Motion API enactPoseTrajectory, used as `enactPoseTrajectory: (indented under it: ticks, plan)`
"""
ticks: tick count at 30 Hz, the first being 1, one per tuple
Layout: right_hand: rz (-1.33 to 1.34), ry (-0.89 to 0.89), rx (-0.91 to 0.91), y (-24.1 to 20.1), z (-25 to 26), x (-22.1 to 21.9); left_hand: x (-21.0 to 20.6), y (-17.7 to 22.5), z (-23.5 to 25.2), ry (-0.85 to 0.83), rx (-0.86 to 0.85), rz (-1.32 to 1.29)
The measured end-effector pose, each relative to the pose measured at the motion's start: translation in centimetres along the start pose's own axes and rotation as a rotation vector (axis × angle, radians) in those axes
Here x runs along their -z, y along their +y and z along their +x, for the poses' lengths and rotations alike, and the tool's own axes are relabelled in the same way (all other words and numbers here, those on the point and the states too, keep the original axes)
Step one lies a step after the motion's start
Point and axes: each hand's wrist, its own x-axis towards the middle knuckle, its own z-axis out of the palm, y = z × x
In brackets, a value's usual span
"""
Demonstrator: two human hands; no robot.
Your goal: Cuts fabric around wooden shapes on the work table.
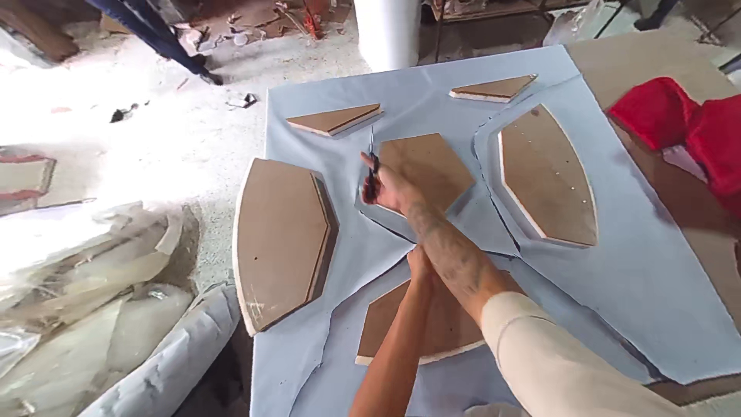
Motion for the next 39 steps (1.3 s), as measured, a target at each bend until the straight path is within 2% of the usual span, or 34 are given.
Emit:
enactPoseTrajectory:
  ticks: [2,4,6,8,10,12,14,17,22,25,30,34,39]
  plan:
    - [-0.199,-0.05,0.148,0.8,-8.1,5.7,-1.0,-0.5,1.8,-0.016,0.06,0.073]
    - [-0.506,0.111,0.233,1.3,-15.1,13.2,-1.7,-0.7,2.4,0.02,0.102,0.156]
    - [-0.845,0.338,0.175,0.3,-19.6,20.8,-2.0,-0.4,2.8,0.079,0.091,0.264]
    - [-1.055,0.498,0.039,-1.6,-22.0,27.2,-1.7,-0.1,3.1,0.088,0.021,0.381]
    - [-1.05,0.546,-0.06,-2.9,-23.1,31.5,-2.0,-0.1,1.6,0.08,-0.089,0.561]
    - [-0.902,0.468,-0.147,-3.6,-22.7,33.8,-3.3,-0.9,-0.6,-0.006,-0.212,0.778]
    - [-0.749,0.345,-0.201,-3.3,-21.2,35.2,-5.3,-2.9,-1.7,-0.105,-0.365,1.035]
    - [-0.613,0.249,-0.207,-4.5,-19.0,35.1,-10.9,-6.1,-0.7,-0.169,-0.611,1.324]
    - [-0.608,0.201,-0.192,-7.8,-14.0,34.4,-18.9,-9.3,4.0,-0.047,-0.872,1.353]
    - [-0.626,0.201,-0.181,-8.1,-13.1,34.6,-21.9,-9.8,5.8,0.073,-0.848,1.404]
    - [-0.665,0.225,-0.196,-8.6,-13.1,33.8,-22.3,-10.8,8.9,0.167,-0.817,1.504]
    - [-0.672,0.234,-0.232,-9.1,-11.3,33.9,-21.3,-11.2,10.0,0.098,-0.907,1.407]
    - [-0.756,0.301,-0.164,-10.3,-12.7,32.6,-20.5,-11.4,10.6,0.064,-0.985,1.288]
